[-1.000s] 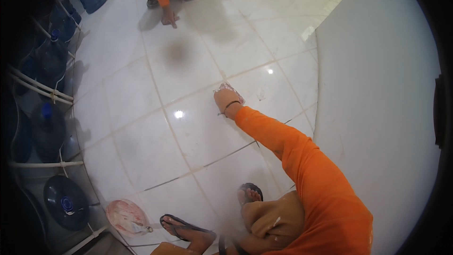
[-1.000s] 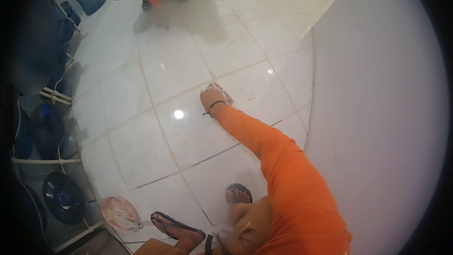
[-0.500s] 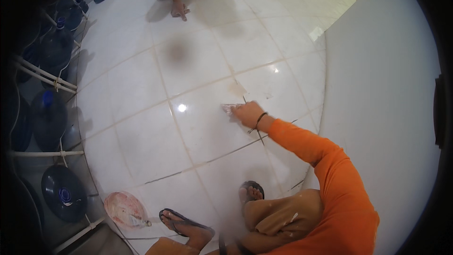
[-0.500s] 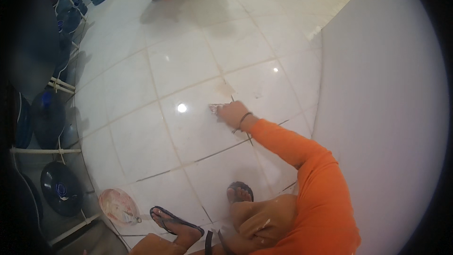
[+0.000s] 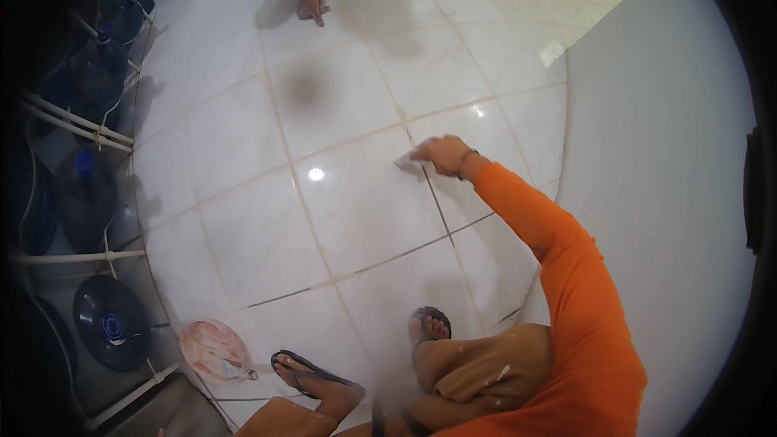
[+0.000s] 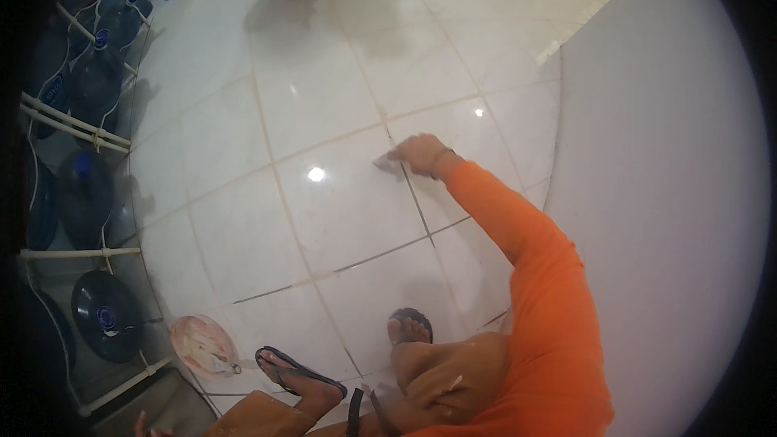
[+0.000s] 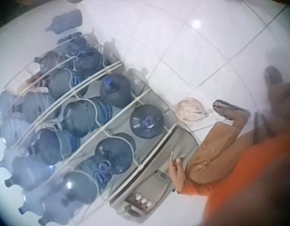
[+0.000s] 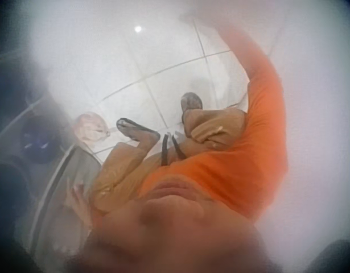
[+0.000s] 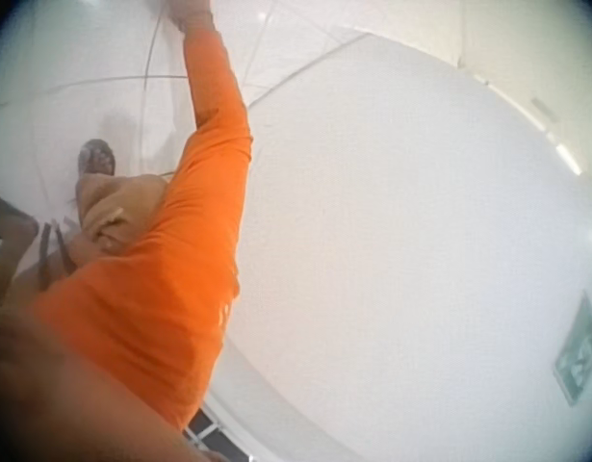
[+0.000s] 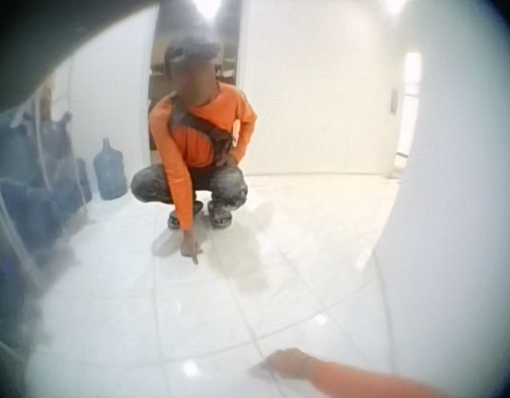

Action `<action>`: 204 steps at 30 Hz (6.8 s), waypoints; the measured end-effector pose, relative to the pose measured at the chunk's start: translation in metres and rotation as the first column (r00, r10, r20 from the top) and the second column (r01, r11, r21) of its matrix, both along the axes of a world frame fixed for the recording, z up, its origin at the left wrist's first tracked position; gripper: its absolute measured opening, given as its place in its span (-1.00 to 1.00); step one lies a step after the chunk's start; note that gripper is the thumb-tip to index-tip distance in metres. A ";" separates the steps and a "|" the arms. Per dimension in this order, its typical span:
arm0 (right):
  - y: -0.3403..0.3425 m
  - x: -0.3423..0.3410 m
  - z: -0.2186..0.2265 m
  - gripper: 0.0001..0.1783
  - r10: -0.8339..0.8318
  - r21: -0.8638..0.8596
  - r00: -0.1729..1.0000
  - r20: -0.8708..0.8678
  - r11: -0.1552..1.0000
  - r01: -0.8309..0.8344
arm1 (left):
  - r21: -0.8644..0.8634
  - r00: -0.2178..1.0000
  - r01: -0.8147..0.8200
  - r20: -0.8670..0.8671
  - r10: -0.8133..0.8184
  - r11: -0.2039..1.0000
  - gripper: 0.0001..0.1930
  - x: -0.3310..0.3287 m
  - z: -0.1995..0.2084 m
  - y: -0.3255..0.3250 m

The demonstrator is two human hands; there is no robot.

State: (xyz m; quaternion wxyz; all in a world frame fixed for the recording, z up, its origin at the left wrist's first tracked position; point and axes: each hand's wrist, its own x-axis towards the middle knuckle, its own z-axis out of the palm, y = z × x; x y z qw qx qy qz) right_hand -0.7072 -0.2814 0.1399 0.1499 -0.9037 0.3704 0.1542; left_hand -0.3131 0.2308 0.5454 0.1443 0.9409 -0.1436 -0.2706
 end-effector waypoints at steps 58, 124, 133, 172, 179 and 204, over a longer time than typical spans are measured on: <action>0.067 -0.053 0.047 -0.45 0.046 0.025 0.996 0.077 0.999 -0.048 | 0.060 0.952 0.296 0.063 -0.299 0.953 -0.46 -0.012 0.011 -0.011; 0.078 -0.160 -0.003 -0.37 0.397 -0.035 0.916 0.061 0.918 -0.396 | -0.012 0.995 0.097 0.009 -0.097 0.995 -0.44 -0.003 -0.005 -0.006; 0.038 -0.047 0.022 -0.20 -0.061 -0.035 0.992 0.109 0.997 0.065 | -0.011 0.988 0.088 0.129 -0.086 0.996 -0.44 0.001 -0.001 0.018; 0.182 0.068 -0.049 -0.43 -0.584 -0.333 0.810 -0.056 0.776 0.536 | 0.080 0.977 0.212 0.003 -0.213 0.974 -0.39 0.040 -0.013 -0.022; 0.199 0.046 -0.024 -0.33 -0.358 0.101 0.933 -0.044 0.927 0.361 | 0.051 0.984 0.180 0.004 -0.180 0.982 -0.39 0.038 -0.015 -0.024; 0.190 -0.095 0.019 -0.34 0.008 -0.030 0.997 0.070 1.000 -0.006 | -0.052 0.941 0.330 -0.061 -0.333 0.942 -0.41 0.020 -0.025 -0.085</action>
